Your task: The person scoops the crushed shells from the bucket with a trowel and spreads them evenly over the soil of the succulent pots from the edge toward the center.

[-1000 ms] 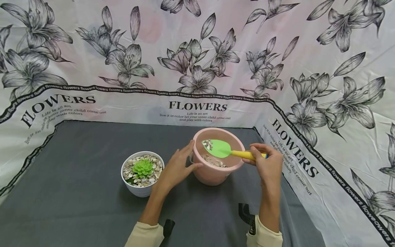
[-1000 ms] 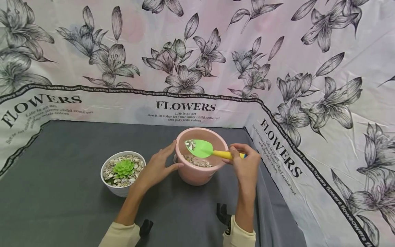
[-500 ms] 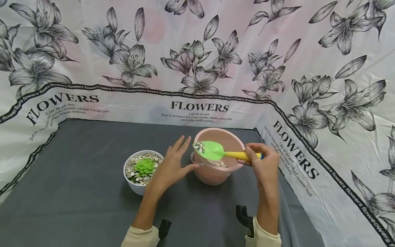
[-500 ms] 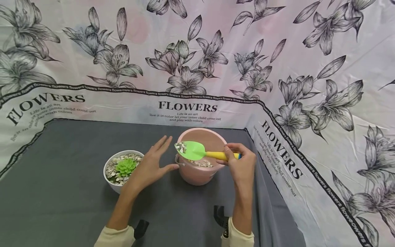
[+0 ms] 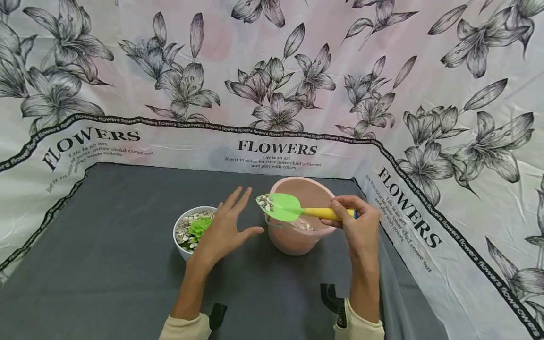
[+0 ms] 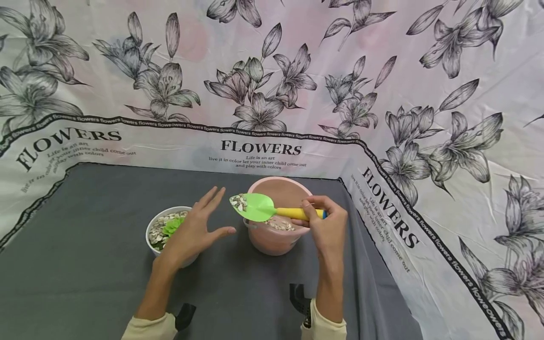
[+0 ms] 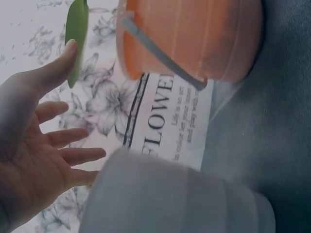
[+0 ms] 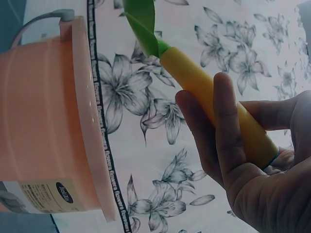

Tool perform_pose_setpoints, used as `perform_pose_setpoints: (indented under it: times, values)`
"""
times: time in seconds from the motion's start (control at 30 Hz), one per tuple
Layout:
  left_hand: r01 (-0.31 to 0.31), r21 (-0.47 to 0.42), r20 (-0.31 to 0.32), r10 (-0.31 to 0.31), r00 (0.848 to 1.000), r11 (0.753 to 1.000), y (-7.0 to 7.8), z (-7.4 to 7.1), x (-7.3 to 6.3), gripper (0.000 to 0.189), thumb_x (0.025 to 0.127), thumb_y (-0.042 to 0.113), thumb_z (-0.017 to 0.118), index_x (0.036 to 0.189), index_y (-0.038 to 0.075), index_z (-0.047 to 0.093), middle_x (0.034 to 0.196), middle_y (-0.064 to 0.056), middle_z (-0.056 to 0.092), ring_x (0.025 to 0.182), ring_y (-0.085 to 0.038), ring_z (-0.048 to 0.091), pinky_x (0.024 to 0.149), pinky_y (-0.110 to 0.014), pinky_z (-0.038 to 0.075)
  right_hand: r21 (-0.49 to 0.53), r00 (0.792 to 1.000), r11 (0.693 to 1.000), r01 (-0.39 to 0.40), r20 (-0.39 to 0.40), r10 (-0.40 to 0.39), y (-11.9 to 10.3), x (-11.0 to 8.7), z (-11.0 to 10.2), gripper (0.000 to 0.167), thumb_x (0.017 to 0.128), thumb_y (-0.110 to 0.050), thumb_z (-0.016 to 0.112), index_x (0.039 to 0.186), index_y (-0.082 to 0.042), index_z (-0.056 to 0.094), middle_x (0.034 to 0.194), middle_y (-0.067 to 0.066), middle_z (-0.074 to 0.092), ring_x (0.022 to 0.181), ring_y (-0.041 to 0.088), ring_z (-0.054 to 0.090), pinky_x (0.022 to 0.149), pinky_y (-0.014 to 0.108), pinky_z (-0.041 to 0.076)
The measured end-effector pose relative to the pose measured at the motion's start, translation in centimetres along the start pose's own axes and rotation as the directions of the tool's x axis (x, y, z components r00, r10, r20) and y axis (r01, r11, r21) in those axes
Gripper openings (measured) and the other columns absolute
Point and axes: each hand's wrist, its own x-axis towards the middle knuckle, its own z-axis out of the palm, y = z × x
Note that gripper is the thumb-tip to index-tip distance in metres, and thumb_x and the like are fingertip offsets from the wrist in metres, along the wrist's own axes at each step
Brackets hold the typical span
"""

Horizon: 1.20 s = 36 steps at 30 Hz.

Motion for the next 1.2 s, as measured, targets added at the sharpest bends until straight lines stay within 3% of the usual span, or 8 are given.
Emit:
perform_pose_setpoints:
  times: [0.17,0.6,0.83,1.03,1.2]
  values:
    - [-0.016,0.024,-0.028,0.016,0.999,1.0,-1.1,-0.9,-0.7,0.1,0.087,0.039,0.085,0.166,0.014,0.029,0.173,-0.021,0.025,0.159,-0.046,0.029,0.126,-0.073,0.019,-0.011,1.0,1.0,-0.004,0.022,0.005,0.3,-0.2,0.7,0.022,0.098,0.003,0.067,0.105,0.024,0.065,0.09,0.003,0.065,0.068,0.014,0.076,0.059,0.033,0.065]
    - [0.065,0.056,-0.038,-0.063,0.997,0.996,-3.0,-2.8,-2.6,0.103,0.086,0.039,0.086,0.167,0.014,0.028,0.173,-0.022,0.025,0.157,-0.054,0.026,0.126,-0.074,0.018,0.015,0.996,0.999,-0.029,0.088,0.028,1.0,-0.4,3.1,0.019,0.098,0.006,0.066,0.106,0.023,0.066,0.092,0.006,0.062,0.066,0.015,0.076,0.06,0.035,0.065]
    - [0.066,0.062,-0.037,-0.063,0.997,0.996,-3.5,-3.6,-3.3,0.099,0.085,0.039,0.087,0.165,0.015,0.034,0.172,-0.022,0.025,0.158,-0.052,0.025,0.126,-0.075,0.013,0.013,0.993,0.999,-0.053,0.111,0.051,1.1,-0.6,4.1,0.02,0.097,0.005,0.067,0.106,0.023,0.066,0.096,0.007,0.064,0.07,0.014,0.075,0.062,0.035,0.066]
    - [0.069,0.035,-0.033,-0.068,0.997,0.997,-4.1,-4.4,-3.7,0.094,0.085,0.038,0.087,0.163,0.015,0.04,0.172,-0.022,0.025,0.157,-0.052,0.027,0.126,-0.076,0.008,0.018,0.99,0.998,-0.056,0.128,0.053,1.2,-1.2,4.9,0.018,0.096,0.006,0.067,0.105,0.022,0.067,0.094,0.01,0.062,0.064,0.015,0.076,0.061,0.034,0.066]
    - [0.077,0.001,-0.022,-0.077,0.997,0.997,-4.9,-5.2,-4.2,0.096,0.082,0.04,0.089,0.162,0.016,0.041,0.173,-0.023,0.023,0.155,-0.056,0.028,0.124,-0.078,0.007,0.029,0.984,0.997,-0.074,0.166,0.068,1.4,-1.4,5.8,0.02,0.097,0.008,0.065,0.107,0.025,0.064,0.098,0.012,0.061,0.069,0.014,0.076,0.063,0.034,0.066]
